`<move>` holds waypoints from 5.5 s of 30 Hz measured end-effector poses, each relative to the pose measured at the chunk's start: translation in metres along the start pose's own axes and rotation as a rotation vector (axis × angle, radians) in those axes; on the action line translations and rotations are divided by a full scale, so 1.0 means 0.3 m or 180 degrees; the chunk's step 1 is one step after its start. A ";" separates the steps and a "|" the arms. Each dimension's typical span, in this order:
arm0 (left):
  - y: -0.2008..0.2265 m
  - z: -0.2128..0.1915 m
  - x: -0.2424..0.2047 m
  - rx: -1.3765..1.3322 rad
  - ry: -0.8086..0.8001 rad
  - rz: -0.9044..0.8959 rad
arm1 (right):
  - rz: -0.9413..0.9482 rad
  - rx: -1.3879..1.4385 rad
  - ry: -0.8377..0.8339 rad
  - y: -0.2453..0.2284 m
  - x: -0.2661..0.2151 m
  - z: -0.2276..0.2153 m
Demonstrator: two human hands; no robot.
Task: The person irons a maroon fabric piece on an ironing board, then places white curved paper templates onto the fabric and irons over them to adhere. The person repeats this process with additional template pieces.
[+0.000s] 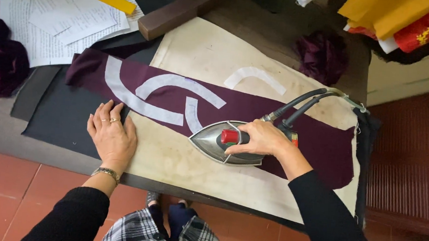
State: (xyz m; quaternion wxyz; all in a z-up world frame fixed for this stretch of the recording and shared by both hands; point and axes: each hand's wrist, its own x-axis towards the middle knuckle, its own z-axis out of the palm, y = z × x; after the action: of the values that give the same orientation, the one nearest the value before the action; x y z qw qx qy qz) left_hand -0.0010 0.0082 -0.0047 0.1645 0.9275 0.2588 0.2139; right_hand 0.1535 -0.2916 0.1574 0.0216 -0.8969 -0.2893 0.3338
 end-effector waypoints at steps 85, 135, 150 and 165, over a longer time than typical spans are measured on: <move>0.027 0.129 0.264 -0.0111 -0.0002 0.1642 | -0.0573 0.0389 -0.0368 0.049 0.024 -0.020; 0.012 0.106 0.254 0.0000 0.0090 0.2059 | -0.0964 0.0294 -0.0783 0.094 0.054 0.003; 0.044 0.086 0.266 -0.0008 0.0152 0.2042 | -0.0881 0.0325 -0.0689 0.074 0.042 -0.008; 0.045 0.087 0.266 -0.0025 0.0118 0.2009 | -0.0833 0.0140 -0.0693 0.080 0.047 0.002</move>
State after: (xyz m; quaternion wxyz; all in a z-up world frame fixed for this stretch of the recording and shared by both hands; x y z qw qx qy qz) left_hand 0.0789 0.0359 0.0034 0.0889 0.9573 -0.0397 0.2722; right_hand 0.1737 -0.3042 0.1431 0.0530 -0.8095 -0.3969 0.4295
